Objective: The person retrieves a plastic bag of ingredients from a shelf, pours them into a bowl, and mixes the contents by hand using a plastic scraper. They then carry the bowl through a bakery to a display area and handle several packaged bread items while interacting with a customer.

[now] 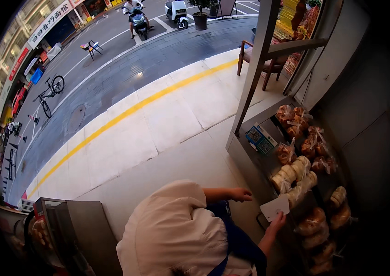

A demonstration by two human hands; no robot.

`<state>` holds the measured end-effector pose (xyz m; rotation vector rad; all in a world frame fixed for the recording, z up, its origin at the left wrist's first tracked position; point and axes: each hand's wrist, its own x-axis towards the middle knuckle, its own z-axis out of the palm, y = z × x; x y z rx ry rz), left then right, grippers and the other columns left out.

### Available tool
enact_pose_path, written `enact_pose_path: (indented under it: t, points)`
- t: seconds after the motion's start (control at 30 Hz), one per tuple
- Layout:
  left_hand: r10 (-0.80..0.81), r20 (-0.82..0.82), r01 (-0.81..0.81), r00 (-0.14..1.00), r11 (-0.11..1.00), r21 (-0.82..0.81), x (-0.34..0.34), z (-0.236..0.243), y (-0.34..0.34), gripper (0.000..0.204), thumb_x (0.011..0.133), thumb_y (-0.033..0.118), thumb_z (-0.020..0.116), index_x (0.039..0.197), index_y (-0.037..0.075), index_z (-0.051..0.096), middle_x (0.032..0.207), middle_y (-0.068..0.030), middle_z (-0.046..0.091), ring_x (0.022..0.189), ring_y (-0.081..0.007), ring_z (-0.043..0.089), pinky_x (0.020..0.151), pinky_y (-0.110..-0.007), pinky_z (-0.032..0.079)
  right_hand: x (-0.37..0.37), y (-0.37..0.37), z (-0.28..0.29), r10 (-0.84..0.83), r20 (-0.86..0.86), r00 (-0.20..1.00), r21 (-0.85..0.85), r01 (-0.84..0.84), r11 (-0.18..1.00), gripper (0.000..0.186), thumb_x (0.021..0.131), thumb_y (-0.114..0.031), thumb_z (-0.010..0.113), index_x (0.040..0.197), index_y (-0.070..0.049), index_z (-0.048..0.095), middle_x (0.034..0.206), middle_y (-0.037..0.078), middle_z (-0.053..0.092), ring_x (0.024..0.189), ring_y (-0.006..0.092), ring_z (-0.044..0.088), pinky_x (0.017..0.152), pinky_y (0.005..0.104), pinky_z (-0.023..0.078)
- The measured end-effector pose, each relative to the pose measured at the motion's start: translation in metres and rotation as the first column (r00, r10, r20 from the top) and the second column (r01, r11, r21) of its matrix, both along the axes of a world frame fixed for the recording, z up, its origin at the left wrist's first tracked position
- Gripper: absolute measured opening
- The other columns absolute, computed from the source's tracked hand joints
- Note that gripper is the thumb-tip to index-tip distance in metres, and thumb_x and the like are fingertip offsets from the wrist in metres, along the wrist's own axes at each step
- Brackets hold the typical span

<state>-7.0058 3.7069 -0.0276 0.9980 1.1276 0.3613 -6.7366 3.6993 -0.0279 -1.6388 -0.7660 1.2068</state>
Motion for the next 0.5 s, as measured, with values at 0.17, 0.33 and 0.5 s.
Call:
enact_pose_path:
  t: [0.17,0.33,0.5]
  points:
    - [-0.018,0.177,0.023,0.984,0.999,-0.026,0.056,0.006,0.043,0.045,0.081,0.042,0.054,0.107,0.005,0.052,0.094,-0.0068,0.057,0.081,-0.0148,0.054,0.068,-0.029,0.045,-0.023,0.034,0.024,0.101,-0.068,0.993,-0.062,-0.106,0.992,0.032,0.089,-0.023,0.044,0.112,-0.001,0.047,0.102,0.009,0.054,0.089,0.0185,0.054,0.074,0.0310,0.044]
    - [0.347,-0.011,-0.347,0.938,0.938,-0.006,0.030,-0.012,0.007,0.026,0.084,0.029,0.053,0.089,0.004,0.056,0.078,-0.0037,0.055,0.070,-0.0118,0.052,0.061,-0.027,0.045,-0.005,0.064,0.024,0.515,0.143,0.845,0.156,-0.533,0.831,0.030,0.086,-0.029,0.051,0.101,-0.003,0.051,0.093,0.009,0.057,0.086,0.0184,0.055,0.074,0.0305,0.043]
    - [0.697,-0.306,-0.734,0.648,0.679,-0.009,0.016,-0.025,-0.031,0.023,0.084,0.027,0.051,0.088,0.005,0.057,0.077,0.0001,0.054,0.073,-0.0097,0.049,0.065,-0.025,0.042,0.117,0.150,-0.014,0.231,0.840,0.491,0.095,-0.552,0.829,0.033,0.084,-0.028,0.053,0.106,-0.003,0.052,0.099,0.014,0.056,0.095,0.0295,0.052,0.082,0.0387,0.042]
